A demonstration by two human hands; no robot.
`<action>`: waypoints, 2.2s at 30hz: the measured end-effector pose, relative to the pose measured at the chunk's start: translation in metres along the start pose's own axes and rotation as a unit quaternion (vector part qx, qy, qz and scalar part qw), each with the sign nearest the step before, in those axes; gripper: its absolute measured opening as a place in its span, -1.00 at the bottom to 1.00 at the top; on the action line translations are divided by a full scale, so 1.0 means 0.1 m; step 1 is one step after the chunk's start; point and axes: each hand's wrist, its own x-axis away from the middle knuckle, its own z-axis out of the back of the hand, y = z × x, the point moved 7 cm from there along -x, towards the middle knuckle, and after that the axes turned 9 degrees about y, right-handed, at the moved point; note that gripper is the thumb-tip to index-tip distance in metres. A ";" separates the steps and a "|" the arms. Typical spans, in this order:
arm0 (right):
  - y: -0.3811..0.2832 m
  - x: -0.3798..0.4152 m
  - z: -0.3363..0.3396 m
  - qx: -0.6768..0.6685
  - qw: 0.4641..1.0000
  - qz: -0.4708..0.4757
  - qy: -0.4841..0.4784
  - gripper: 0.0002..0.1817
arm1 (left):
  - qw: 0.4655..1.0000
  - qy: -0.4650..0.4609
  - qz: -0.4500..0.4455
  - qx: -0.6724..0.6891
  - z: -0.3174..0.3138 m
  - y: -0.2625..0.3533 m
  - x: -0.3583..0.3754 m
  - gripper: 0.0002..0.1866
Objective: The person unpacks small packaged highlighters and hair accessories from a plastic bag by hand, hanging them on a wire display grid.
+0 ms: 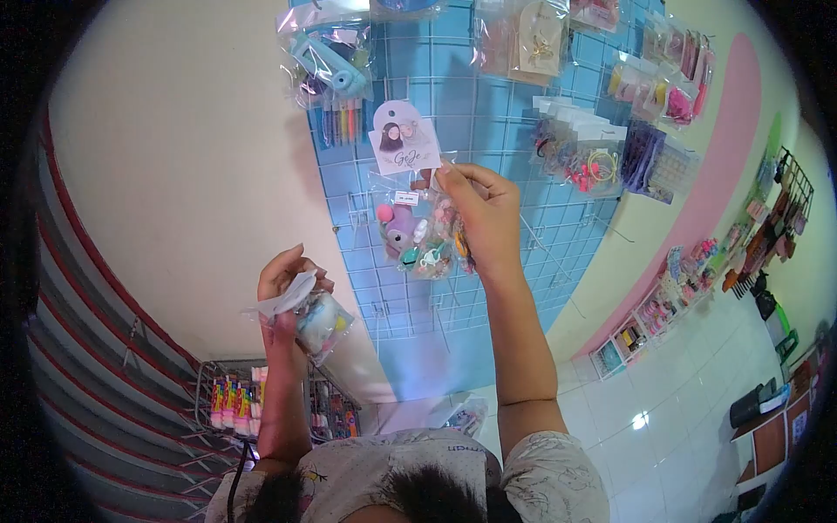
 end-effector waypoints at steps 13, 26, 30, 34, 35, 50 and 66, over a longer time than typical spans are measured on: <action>0.06 -0.12 0.11 0.010 0.999 0.000 0.053 -0.75 | 0.988 -0.061 0.103 0.102 -0.29 -0.01 -0.12 -0.14; -0.10 0.00 0.07 -0.043 0.999 0.007 -0.009 -0.73 | 0.995 -0.087 0.054 0.005 -0.37 0.01 -0.13 -0.19; -0.20 -0.01 0.03 -0.058 0.998 0.019 -0.012 -0.70 | 0.997 -0.002 0.063 0.032 -0.44 0.05 -0.10 -0.26; -0.25 0.03 0.02 -0.071 0.997 0.024 -0.014 -0.72 | 0.999 0.023 0.026 0.013 -0.37 0.12 -0.11 -0.30; -0.26 0.07 0.05 -0.079 0.996 0.024 -0.019 -0.73 | 0.999 0.034 0.009 0.008 -0.34 0.15 -0.11 -0.30; -0.23 -0.05 0.00 -0.082 0.997 0.011 -0.003 -0.72 | 0.959 0.122 -0.214 -0.142 -0.21 0.43 -0.15 -0.46; 0.88 -0.84 0.19 0.115 0.984 0.081 0.111 -0.55 | 0.996 0.050 -0.060 -0.047 -0.46 -0.05 -0.46 -0.71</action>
